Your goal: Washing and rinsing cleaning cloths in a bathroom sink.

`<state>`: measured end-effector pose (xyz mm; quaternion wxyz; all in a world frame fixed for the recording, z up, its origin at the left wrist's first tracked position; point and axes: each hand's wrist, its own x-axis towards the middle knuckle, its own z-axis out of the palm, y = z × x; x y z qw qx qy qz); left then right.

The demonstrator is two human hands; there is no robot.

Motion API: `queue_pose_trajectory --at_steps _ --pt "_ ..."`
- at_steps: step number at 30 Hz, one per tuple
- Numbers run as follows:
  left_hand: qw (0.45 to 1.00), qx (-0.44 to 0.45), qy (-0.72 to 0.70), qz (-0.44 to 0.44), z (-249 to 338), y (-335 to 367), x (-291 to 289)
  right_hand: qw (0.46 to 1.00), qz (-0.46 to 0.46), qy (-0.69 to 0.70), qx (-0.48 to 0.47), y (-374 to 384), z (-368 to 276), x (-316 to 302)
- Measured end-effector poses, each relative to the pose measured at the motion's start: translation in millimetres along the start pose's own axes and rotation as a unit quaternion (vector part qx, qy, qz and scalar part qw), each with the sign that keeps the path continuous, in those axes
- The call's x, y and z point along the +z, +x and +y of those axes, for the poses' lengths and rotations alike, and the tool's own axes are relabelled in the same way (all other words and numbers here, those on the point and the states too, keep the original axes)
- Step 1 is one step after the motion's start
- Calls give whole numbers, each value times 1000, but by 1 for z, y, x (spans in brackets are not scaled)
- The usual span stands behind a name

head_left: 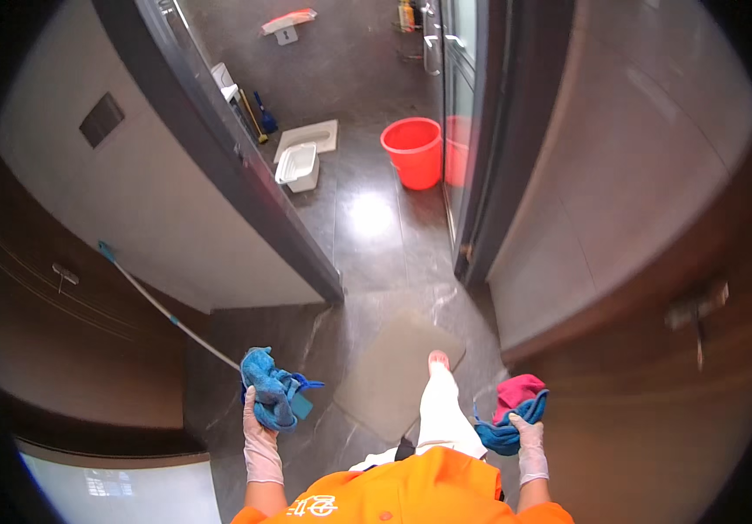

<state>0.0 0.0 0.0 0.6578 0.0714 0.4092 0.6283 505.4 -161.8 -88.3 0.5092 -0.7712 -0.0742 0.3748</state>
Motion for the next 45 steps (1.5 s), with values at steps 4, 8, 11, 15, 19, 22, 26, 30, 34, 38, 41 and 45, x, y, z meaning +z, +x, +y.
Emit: queue_pose_trajectory --at_steps 4,8,11,15,19,22,26,30,34,38,41,45 --pt "990 -32 91 105 94 -149 13 988 -106 -51 104 -131 -56 24" --pt "993 -22 82 86 126 -2 66 972 -227 30 53 -14 -153 232" --pt "994 -62 37 85 88 27 102 947 -317 29 46 34 -232 299" --pt "988 -145 22 45 66 167 147 931 -354 66 55 88 -297 420" --pt "975 -199 67 -77 95 268 287 914 -266 267 148 136 -314 465" --pt "977 -176 85 -89 135 358 360 922 -239 252 170 163 -374 499" --pt "990 -66 64 -107 172 444 413 940 -199 209 183 237 -412 569" --pt "999 -28 -7 -41 202 529 390 864 -340 230 291 321 -449 691" --pt "985 141 -33 91 279 545 397 849 -475 124 195 314 -545 865" --pt "933 299 -66 187 335 548 361 762 -642 5 82 221 -655 1017" --pt "899 371 -89 215 384 549 339 697 -711 -76 57 148 -685 1107" --pt "843 484 45 230 483 578 351 613 -786 -86 11 46 -695 1209"
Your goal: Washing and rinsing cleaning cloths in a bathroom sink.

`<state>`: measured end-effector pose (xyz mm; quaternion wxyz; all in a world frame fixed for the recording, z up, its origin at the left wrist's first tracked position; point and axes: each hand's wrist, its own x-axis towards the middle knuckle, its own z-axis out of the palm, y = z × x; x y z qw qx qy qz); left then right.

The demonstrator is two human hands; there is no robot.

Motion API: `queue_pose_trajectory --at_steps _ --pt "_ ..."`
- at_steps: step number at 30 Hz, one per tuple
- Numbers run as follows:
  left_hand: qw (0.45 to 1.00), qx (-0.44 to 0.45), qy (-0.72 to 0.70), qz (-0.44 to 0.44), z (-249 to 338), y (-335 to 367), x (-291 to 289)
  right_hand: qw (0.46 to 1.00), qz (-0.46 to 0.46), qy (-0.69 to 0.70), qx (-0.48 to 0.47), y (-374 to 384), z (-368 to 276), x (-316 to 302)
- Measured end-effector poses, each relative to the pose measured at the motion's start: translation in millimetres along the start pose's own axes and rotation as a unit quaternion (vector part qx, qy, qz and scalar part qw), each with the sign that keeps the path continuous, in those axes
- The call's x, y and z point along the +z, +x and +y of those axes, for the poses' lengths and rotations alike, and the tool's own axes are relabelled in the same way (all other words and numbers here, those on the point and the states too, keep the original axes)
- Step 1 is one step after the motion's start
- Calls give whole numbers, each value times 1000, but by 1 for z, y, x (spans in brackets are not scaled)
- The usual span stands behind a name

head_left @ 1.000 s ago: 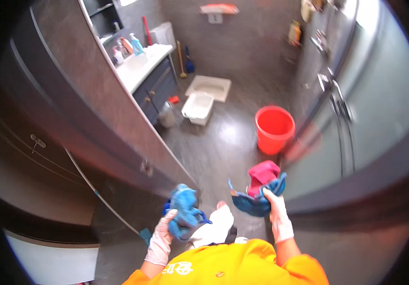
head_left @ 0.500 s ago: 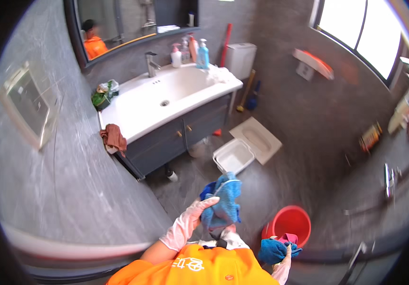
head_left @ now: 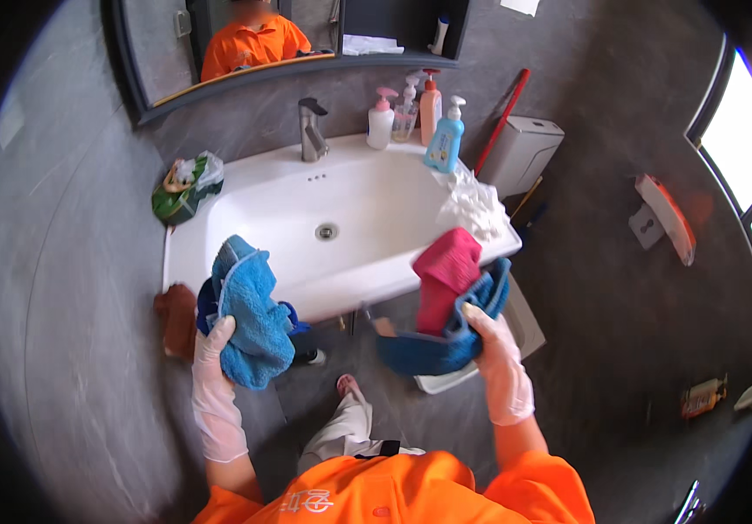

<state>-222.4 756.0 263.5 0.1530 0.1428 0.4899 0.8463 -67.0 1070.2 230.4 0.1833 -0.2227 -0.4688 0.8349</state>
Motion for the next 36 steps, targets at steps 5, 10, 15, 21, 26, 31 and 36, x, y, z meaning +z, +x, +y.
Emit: queue_pose_trajectory --at_steps 5,10,15,21,26,31,36 --pt "996 -10 85 -31 -12 141 18 996 -1 -31 -80 114 -40 74" --pt "892 -137 431 -21 -74 259 18 905 94 -379 -168 219 -45 74" --pt "812 57 581 13 -74 304 2 637 72 -720 -265 229 -48 53" --pt "633 381 661 -131 -4 382 59 865 7 -485 -127 207 -72 49" --pt "493 239 829 -112 -9 422 99 872 -94 -453 -161 213 -52 61" --pt "578 314 748 -90 -22 451 76 851 -136 -488 -138 227 -36 61" --pt "576 174 788 -131 -21 458 92 887 -169 -422 -80 241 -23 49"
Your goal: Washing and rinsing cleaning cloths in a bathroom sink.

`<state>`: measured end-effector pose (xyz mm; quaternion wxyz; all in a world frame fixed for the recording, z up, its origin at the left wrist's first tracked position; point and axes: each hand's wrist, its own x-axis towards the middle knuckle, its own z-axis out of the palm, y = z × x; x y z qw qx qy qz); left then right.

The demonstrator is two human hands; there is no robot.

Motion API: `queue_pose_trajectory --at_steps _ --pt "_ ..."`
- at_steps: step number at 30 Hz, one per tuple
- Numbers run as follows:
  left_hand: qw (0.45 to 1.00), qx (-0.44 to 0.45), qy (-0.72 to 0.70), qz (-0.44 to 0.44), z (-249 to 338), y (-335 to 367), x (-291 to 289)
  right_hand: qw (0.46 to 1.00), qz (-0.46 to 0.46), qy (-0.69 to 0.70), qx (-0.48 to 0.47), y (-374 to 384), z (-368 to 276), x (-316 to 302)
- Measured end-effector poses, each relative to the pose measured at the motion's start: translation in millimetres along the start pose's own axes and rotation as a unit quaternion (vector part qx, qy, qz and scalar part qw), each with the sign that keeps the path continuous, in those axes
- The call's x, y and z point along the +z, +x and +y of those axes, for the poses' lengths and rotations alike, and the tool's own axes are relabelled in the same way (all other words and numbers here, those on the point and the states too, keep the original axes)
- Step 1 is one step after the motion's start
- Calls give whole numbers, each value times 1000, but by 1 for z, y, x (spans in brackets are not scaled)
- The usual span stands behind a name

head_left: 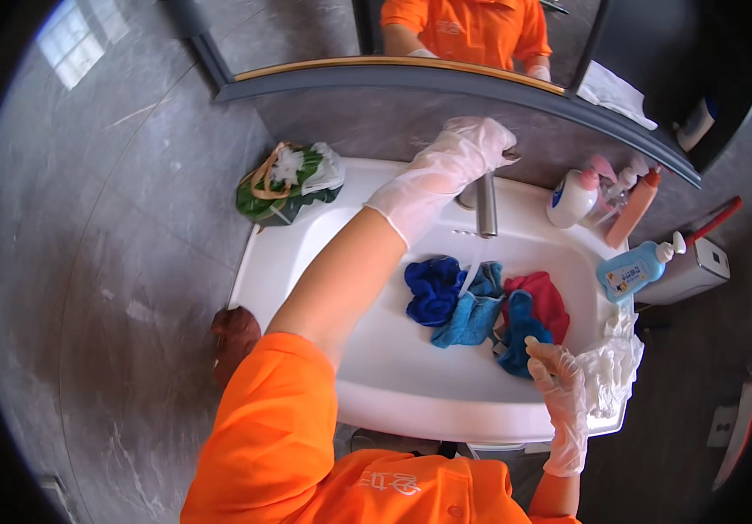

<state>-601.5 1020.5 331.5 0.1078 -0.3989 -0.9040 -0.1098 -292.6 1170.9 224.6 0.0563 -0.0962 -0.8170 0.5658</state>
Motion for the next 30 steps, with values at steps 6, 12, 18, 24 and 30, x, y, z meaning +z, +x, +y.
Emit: queue_pose_trajectory --at_steps 6,12,18,24,30 --pt "960 -76 -123 238 -19 -77 34 980 -68 137 126 70 16 39" --pt "902 -230 -240 -277 -2 -173 111 950 -174 164 198 167 48 83" --pt "604 -509 -597 -139 18 -196 206 903 -403 5 -150 217 97 83" --pt "781 -390 -468 -138 23 -170 222 927 -248 -280 28 155 63 101" --pt "916 -252 -289 -117 52 -118 172 733 -285 -616 35 131 116 102"
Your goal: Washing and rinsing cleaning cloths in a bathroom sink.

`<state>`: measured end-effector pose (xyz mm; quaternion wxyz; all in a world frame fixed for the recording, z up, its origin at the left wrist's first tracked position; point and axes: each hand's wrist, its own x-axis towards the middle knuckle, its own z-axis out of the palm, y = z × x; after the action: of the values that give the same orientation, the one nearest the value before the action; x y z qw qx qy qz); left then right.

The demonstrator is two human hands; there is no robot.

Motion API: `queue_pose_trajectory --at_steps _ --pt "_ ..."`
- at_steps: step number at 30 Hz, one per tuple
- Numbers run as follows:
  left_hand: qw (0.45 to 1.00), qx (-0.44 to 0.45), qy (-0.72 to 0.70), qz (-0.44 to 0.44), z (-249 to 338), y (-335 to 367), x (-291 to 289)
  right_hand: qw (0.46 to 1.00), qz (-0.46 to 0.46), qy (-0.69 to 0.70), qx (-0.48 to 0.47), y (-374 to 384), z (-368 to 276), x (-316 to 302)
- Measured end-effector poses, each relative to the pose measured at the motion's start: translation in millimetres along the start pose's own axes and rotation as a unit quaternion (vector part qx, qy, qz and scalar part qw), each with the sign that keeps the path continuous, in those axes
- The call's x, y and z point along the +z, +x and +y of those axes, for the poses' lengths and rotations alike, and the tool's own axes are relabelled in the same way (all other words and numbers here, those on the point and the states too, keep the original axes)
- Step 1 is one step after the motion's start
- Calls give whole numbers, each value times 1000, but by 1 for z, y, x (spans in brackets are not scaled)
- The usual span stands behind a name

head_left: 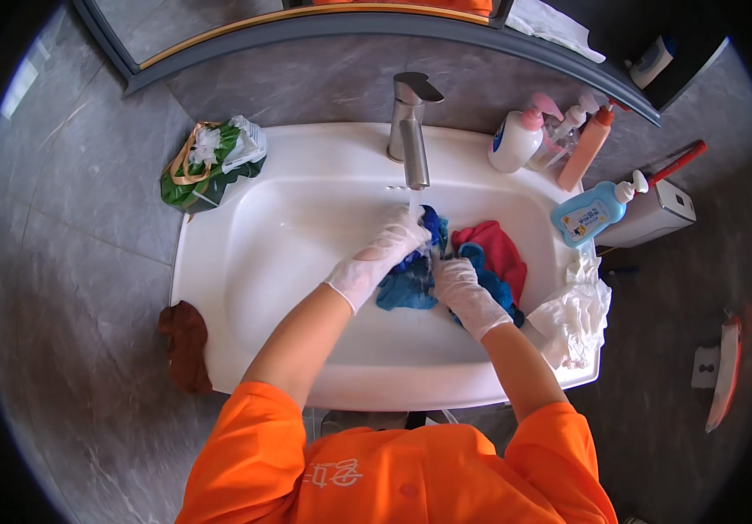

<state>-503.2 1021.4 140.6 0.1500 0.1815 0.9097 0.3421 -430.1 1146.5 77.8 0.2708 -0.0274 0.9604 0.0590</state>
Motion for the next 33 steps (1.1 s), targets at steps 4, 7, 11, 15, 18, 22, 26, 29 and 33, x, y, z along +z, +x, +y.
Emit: queue_pose_trajectory --at_steps 4,7,11,15,18,22,26,29,33 --pt "996 -86 -18 17 -15 -5 -49 994 -36 44 -89 -37 14 -30" --pt "976 6 201 84 -50 -28 -110 985 -21 103 -135 -61 23 -68" --pt "912 -45 390 119 -60 -65 -158 923 10 373 -91 -77 23 -120" --pt "878 -114 452 110 -78 -88 -181 768 66 636 -44 -64 15 -145" --pt "873 -194 443 55 -96 -95 -175 651 -5 758 -35 -62 1 -149" --pt "966 32 254 15 -52 -109 -121 540 -20 836 -93 -39 -29 -120" --pt "977 100 -182 45 -62 -92 -68 497 -50 855 -138 -63 -38 -137" --pt "990 -80 -104 59 -38 -100 -109 882 78 458 -75 -72 21 -126" --pt "933 -157 323 29 -60 -112 -154 996 -15 66 53 -87 43 -82"
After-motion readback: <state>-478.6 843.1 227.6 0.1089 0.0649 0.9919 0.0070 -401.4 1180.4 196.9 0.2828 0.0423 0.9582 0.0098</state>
